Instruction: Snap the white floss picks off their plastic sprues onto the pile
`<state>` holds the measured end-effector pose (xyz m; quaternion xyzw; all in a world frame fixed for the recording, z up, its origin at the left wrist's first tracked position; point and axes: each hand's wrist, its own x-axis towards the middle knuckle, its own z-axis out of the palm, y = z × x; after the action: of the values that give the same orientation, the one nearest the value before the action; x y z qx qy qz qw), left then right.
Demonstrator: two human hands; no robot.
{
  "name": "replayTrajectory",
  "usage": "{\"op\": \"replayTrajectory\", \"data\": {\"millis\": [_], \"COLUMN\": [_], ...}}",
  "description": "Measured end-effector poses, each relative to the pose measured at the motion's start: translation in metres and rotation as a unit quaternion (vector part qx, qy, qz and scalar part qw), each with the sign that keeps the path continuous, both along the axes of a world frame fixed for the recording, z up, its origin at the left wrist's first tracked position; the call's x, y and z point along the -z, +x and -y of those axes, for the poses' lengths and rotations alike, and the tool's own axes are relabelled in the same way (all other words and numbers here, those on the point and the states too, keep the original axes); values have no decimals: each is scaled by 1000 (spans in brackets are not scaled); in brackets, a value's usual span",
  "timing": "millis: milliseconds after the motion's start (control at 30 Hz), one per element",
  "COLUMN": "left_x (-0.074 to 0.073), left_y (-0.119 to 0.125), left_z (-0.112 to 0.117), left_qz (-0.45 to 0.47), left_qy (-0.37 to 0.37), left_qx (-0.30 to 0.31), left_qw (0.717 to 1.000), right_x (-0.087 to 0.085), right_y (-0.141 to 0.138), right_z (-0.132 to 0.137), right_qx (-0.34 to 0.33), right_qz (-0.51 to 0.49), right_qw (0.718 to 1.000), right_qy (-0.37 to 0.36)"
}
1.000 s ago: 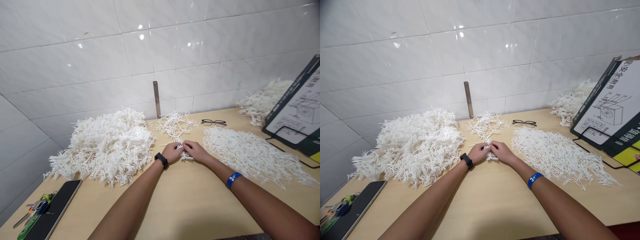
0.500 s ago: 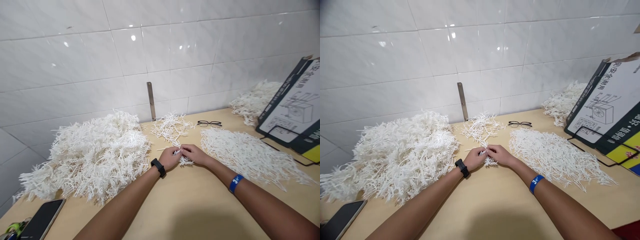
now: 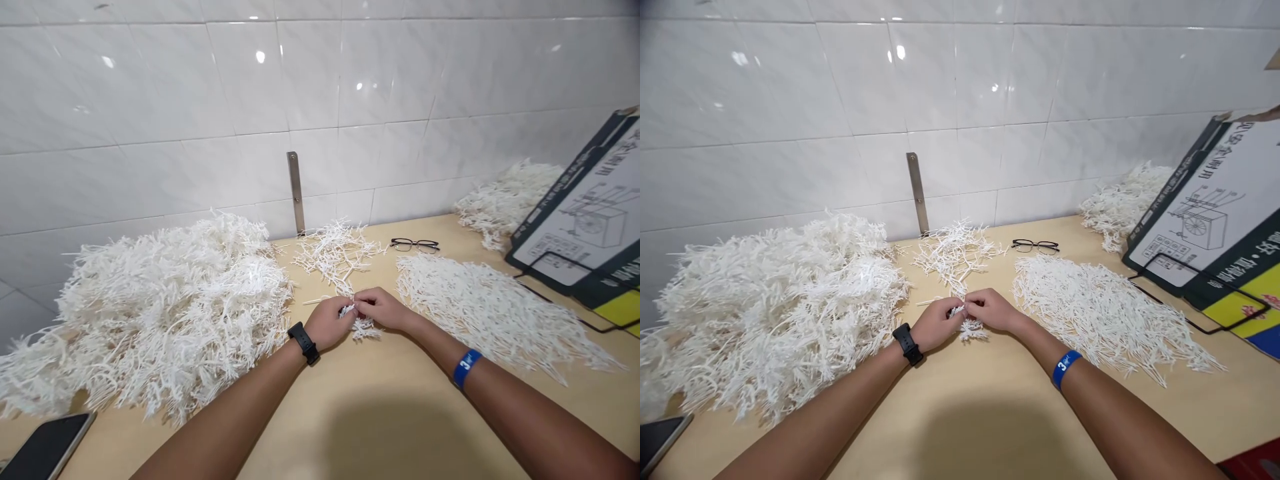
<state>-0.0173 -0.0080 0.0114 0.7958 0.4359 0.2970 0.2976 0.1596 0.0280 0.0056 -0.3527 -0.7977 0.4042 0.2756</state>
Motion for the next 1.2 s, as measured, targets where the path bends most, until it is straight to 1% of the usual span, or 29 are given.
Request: {"op": "replayTrajectory", "data": {"millis": [167, 333, 400, 500, 600, 667, 767, 933, 1033, 1200], "left_x": [-2, -1, -1, 0, -1, -3, -6, -8, -8, -8], "left_y": [0, 0, 0, 1, 0, 0, -1, -3, -4, -6], "left_z": [2, 2, 2, 2, 1, 1, 1, -1, -2, -4], "left_qz": [3, 3, -1, 7, 40, 63, 93, 129, 137, 140], "left_qy": [2, -10, -16, -8, 3, 0, -16, -52, -63, -78], "left_qx": [9, 10, 6, 18, 58, 79, 94, 98, 95, 113], "left_qw": [1000, 1000, 1000, 1000, 998, 995, 991, 985, 984, 981], "right_x": [0, -2, -2, -1, 0, 0, -2, -2, 1, 4], "right_y": [-1, 1, 4, 8, 12, 14, 13, 8, 7, 7], "right_z": [1, 8, 10, 11, 10, 10, 11, 14, 14, 13], "right_qx": [-24, 11, 9, -22, -29, -32, -54, -54, -56, -56], "right_qz": [7, 25, 28, 6, -24, -40, -68, -91, -98, -96], "right_qw": [1000, 999, 999, 1000, 999, 998, 994, 989, 987, 987], "right_qy": [6, 22, 20, 3, -27, -46, -70, -105, -112, -120]}}
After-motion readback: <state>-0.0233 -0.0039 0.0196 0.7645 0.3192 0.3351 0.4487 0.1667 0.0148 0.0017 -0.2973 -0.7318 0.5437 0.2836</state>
